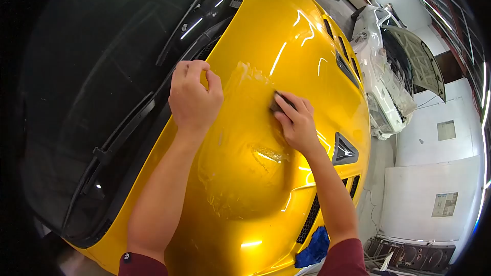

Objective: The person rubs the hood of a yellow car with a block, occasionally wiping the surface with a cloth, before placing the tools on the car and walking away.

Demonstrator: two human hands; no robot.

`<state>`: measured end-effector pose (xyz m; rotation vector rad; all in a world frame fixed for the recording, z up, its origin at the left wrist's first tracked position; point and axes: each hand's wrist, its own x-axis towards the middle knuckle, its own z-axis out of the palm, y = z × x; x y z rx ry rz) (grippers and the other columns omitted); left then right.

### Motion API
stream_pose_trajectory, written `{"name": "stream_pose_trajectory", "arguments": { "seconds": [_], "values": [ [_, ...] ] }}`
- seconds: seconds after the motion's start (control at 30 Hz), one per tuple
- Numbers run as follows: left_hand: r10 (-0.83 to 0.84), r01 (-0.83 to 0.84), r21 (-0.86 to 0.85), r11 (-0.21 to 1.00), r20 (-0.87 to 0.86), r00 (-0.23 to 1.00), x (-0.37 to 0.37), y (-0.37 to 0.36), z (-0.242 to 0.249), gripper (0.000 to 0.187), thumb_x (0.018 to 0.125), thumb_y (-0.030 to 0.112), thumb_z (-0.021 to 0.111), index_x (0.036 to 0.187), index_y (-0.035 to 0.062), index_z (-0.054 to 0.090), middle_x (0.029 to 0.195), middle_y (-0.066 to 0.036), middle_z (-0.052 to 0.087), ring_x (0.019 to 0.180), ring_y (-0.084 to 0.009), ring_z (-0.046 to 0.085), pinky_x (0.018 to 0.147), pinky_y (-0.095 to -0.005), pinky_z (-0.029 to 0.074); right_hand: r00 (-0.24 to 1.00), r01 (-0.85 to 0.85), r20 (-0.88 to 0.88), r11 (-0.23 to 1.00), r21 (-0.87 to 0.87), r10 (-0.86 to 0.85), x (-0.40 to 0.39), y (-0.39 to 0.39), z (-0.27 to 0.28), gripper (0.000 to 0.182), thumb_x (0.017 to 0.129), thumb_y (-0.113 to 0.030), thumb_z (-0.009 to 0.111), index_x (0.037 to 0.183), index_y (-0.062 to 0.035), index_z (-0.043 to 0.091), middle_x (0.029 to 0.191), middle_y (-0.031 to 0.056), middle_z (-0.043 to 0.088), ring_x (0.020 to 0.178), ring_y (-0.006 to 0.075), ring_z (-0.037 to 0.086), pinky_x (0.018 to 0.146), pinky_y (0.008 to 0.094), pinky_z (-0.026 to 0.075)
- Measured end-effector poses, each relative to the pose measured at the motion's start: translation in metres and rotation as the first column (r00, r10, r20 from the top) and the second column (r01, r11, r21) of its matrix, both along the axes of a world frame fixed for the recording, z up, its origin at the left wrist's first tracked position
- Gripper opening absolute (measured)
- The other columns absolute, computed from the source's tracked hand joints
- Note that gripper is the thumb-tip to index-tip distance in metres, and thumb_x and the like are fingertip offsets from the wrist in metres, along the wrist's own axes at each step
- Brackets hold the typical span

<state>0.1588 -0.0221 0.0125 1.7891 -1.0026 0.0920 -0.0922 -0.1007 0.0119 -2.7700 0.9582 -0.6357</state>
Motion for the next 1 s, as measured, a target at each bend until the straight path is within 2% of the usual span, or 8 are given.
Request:
{"name": "stream_pose_trajectory", "arguments": {
  "seconds": [0.13,0.27,0.33,0.43,0.53,0.63,0.83,1.0],
  "values": [
    [-0.025,0.024,0.014,1.0,0.049,0.998,0.003,0.001,-0.002,0.008,0.09,0.012,0.065,0.095,0.0056,0.067,0.101,-0.011,0.064,0.096,-0.0328,0.066,0.075,-0.0456,0.058,0.999,-0.037,0.014,0.999,-0.016,0.037,0.035,-0.008,0.006,0.04,0.091,-0.015,0.072,0.131,-0.0112,0.07,0.133,0.0102,0.065,0.119,0.0342,0.058,0.106,0.0451,0.042],
    [-0.042,0.041,0.034,0.999,0.027,0.999,-0.006,0.002,-0.001,0.008,0.091,0.012,0.065,0.095,0.005,0.068,0.103,-0.011,0.066,0.093,-0.031,0.067,0.078,-0.0416,0.057,0.994,0.02,-0.105,1.0,-0.016,-0.021,-0.043,0.002,0.006,0.04,0.091,-0.016,0.073,0.131,-0.0116,0.07,0.134,0.0093,0.064,0.12,0.0333,0.057,0.105,0.0445,0.042],
    [-0.014,0.013,0.035,0.999,0.045,0.999,-0.004,0.002,-0.001,0.009,0.092,0.012,0.065,0.096,0.0046,0.069,0.103,-0.011,0.066,0.092,-0.0307,0.068,0.08,-0.0401,0.057,0.986,0.035,-0.163,0.999,-0.04,-0.041,-0.037,0.004,0.014,0.04,0.091,-0.016,0.073,0.13,-0.0124,0.07,0.134,0.0083,0.064,0.121,0.0324,0.057,0.106,0.0447,0.041],
    [-0.022,0.018,0.05,0.999,0.077,0.997,-0.008,0.003,-0.001,0.009,0.091,0.012,0.065,0.095,0.0049,0.069,0.102,-0.01,0.065,0.093,-0.0308,0.067,0.077,-0.0414,0.057,0.999,-0.023,-0.035,0.999,-0.041,0.021,0.025,-0.012,0.011,0.04,0.091,-0.015,0.073,0.13,-0.0127,0.071,0.134,0.008,0.065,0.12,0.0325,0.058,0.106,0.0451,0.041],
    [-0.074,0.071,0.05,0.996,0.058,0.996,0.0,0.002,-0.003,0.007,0.09,0.012,0.066,0.093,0.0057,0.068,0.101,-0.01,0.064,0.096,-0.0307,0.066,0.074,-0.0443,0.058,0.998,0.001,-0.069,0.999,-0.038,-0.003,0.014,-0.011,0.014,0.038,0.092,-0.016,0.072,0.13,-0.0131,0.071,0.132,0.0072,0.066,0.117,0.0329,0.059,0.105,0.0451,0.042],
    [-0.037,0.035,0.031,0.999,0.08,0.996,-0.003,0.001,-0.005,0.007,0.089,0.012,0.067,0.092,0.005,0.068,0.101,-0.01,0.064,0.096,-0.0307,0.066,0.076,-0.0433,0.058,0.985,0.071,-0.152,0.996,-0.047,-0.078,-0.068,-0.004,0.007,0.036,0.093,-0.018,0.071,0.129,-0.0133,0.071,0.131,0.006,0.066,0.116,0.0327,0.059,0.103,0.0451,0.042],
    [-0.037,0.035,0.022,0.999,0.089,0.995,-0.003,0.002,-0.004,0.007,0.088,0.01,0.067,0.091,0.0042,0.068,0.101,-0.011,0.064,0.096,-0.0315,0.064,0.076,-0.0423,0.057,0.998,0.004,-0.068,0.999,-0.041,-0.007,0.004,-0.018,0.01,0.039,0.091,-0.016,0.073,0.13,-0.0139,0.071,0.133,0.006,0.065,0.116,0.0326,0.059,0.102,0.0453,0.043],
    [-0.027,0.023,0.049,0.999,0.086,0.996,-0.004,0.003,-0.004,0.008,0.09,0.011,0.066,0.092,0.0033,0.069,0.101,-0.01,0.064,0.093,-0.0287,0.066,0.079,-0.0402,0.057,0.985,0.048,-0.164,0.998,-0.037,-0.054,-0.079,-0.006,0.007,0.04,0.09,-0.015,0.073,0.13,-0.0139,0.071,0.137,0.0075,0.065,0.119,0.0339,0.059,0.108,0.0454,0.041]
  ]
}}
